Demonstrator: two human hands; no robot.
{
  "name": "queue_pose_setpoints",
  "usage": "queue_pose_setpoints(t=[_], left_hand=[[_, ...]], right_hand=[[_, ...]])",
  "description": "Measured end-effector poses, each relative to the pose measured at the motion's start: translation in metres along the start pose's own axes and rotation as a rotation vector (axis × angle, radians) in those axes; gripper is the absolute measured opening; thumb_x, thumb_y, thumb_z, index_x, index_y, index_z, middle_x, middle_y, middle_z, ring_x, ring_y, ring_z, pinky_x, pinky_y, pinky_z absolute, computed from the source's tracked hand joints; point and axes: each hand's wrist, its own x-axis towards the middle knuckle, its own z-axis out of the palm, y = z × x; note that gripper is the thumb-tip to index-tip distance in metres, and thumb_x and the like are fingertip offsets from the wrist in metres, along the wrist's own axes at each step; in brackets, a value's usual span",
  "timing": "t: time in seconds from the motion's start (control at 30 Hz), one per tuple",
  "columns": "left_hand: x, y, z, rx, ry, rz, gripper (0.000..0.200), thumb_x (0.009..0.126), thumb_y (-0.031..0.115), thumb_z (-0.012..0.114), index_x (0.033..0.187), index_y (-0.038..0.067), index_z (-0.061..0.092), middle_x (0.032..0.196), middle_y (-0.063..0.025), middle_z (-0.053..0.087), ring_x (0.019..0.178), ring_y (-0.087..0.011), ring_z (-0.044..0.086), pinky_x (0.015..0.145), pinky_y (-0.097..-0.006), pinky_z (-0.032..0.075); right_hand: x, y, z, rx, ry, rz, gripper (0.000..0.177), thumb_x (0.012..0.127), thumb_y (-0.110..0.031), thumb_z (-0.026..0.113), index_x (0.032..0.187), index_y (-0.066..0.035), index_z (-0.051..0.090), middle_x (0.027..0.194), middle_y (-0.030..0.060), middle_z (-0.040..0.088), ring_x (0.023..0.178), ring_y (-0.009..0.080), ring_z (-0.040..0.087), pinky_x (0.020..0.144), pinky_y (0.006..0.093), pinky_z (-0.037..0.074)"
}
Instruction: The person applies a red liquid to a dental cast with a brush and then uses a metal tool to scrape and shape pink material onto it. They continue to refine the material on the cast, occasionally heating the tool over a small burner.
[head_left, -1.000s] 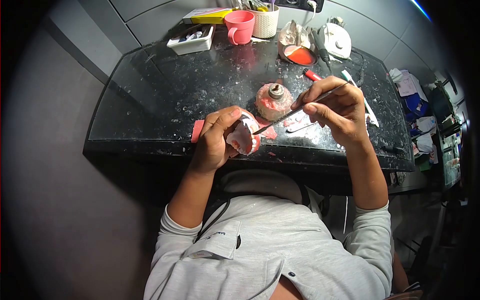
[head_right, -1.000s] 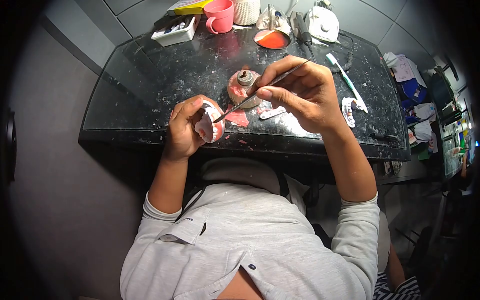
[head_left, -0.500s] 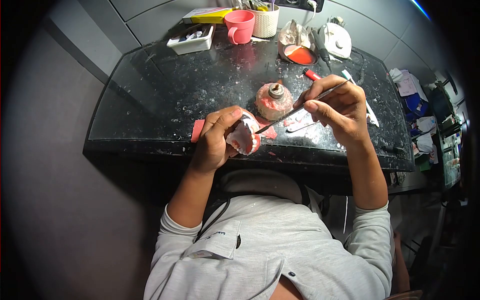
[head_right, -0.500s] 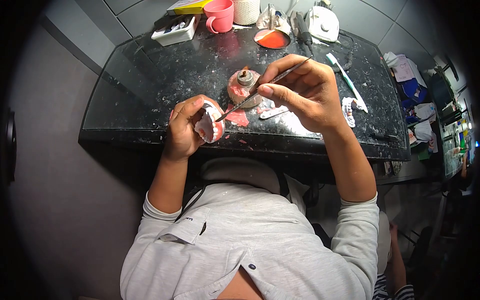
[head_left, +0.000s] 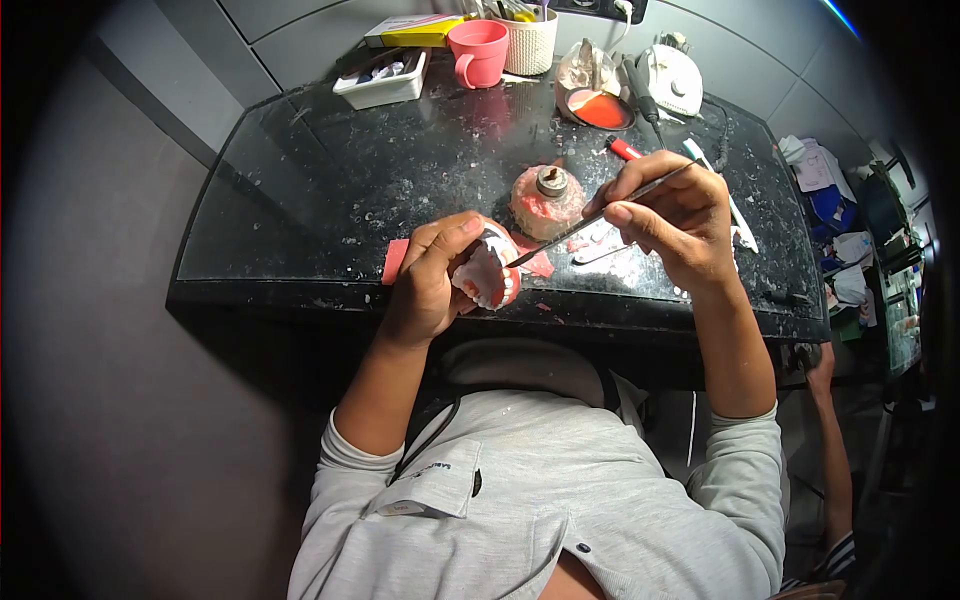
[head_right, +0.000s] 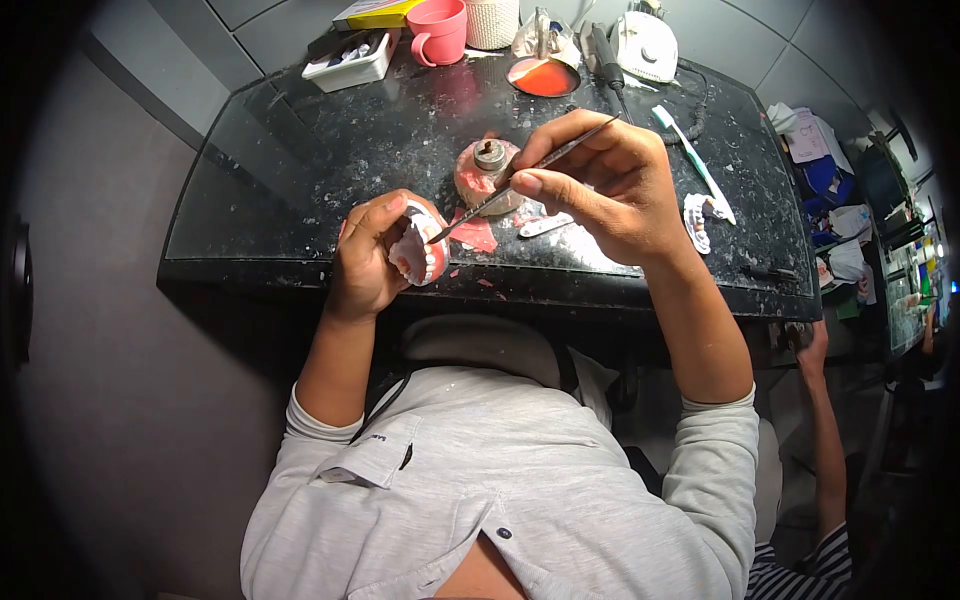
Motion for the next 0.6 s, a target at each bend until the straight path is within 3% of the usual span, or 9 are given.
queue_pose_setpoints(t=[0.27,0.43,0.6], left_hand=[[0.000,0.002,-0.001,0.005,-0.013,-0.002,0.044,0.102,0.032,0.048,0.094,-0.006,0.068,0.073,-0.0125,0.069,0.056,-0.0140,0.063,0.049,-0.0247,0.048],[0.001,-0.002,-0.003,-0.030,-0.027,0.014,0.046,0.102,0.033,0.045,0.095,-0.007,0.068,0.077,-0.0182,0.069,0.061,-0.0207,0.067,0.054,-0.0293,0.052],[0.002,-0.002,-0.009,-0.067,-0.077,0.040,0.047,0.102,0.036,0.043,0.096,-0.005,0.067,0.077,-0.0212,0.069,0.064,-0.0242,0.067,0.054,-0.0303,0.053]], right_hand=[[0.003,0.005,-0.006,-0.058,0.028,-0.130,0.015,0.089,0.003,0.076,0.102,0.006,0.068,0.095,0.0114,0.073,0.072,0.0086,0.065,0.059,0.0205,0.052],[0.008,-0.008,-0.011,-0.227,0.331,-0.045,0.017,0.093,-0.007,0.076,0.106,0.003,0.070,0.079,0.0036,0.070,0.062,0.0024,0.056,0.051,0.0172,0.041],[0.008,-0.003,-0.029,-0.184,0.430,-0.011,0.015,0.095,-0.010,0.074,0.105,0.002,0.069,0.085,0.0058,0.071,0.059,0.0017,0.050,0.047,0.0166,0.033]])
